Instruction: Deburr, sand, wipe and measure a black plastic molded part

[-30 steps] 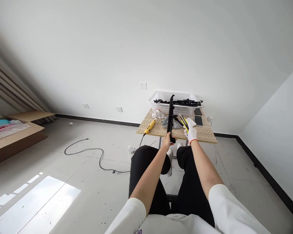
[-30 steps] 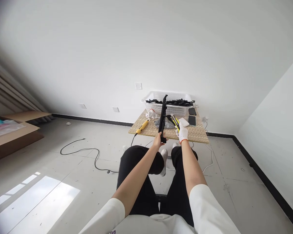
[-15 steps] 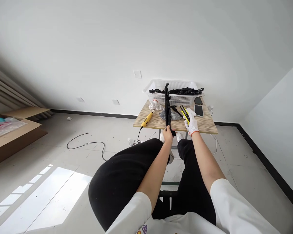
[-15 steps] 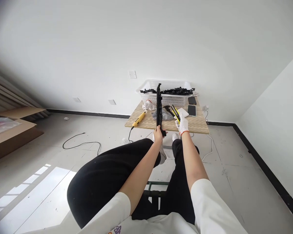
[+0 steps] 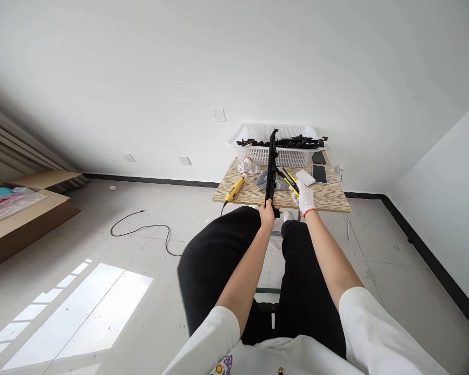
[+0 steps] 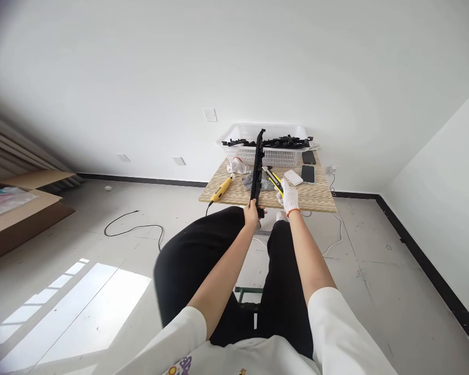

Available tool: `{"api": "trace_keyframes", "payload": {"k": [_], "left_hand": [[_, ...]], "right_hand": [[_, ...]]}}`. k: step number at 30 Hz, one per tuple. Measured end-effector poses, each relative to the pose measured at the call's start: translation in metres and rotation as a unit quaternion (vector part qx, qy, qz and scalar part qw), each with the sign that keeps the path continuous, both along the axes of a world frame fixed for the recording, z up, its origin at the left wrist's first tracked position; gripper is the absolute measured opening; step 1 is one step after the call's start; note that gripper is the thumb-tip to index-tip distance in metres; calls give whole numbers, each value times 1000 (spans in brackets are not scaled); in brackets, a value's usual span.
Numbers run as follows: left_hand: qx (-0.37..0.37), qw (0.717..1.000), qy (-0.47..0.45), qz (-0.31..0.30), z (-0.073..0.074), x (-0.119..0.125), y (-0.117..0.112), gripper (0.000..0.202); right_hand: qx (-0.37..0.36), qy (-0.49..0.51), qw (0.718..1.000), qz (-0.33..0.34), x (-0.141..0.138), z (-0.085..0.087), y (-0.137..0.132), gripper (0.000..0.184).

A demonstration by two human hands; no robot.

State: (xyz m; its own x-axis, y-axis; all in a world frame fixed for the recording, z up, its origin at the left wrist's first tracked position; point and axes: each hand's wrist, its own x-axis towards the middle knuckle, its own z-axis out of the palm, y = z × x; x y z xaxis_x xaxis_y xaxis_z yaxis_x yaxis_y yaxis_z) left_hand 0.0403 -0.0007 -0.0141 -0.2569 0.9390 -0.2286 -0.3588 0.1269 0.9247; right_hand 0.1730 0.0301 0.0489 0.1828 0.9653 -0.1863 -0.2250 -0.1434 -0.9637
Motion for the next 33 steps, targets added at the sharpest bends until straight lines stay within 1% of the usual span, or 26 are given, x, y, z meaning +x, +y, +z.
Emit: {"api": "trace_keyframes", "payload": {"k": [5,9,13,17,21,26,30,33], "left_hand": [[7,1000,-1,10,-2,1,1,30],[26,999,-15,16,-5,3,6,38],[45,999,-24,14,-9,3,9,45],[43,999,-23,21,-9,3,7,46],[23,999,-31,20,-3,6,4,44],[-18,998,-59,13,10,10,0,37],[-38,997,-72,3,21,6,-2,34],[-42,996,-75,-12,25,2,-3,33]], "right_hand": [[0,7,1000,16,0,-1,-2,48],[-5,5,1000,29,2,-3,4,48],[1,12,1000,9,4,-3,10,52],[-1,14,1000,5,1,-4,10,50],[-9,8,1000,-18,1,-3,11,52],[-24,-6,999,-46,3,-2,14,54],[-34,-21,998,-43,1,1,13,55],[-35,-22,998,-48,0,4,14,54]]}}
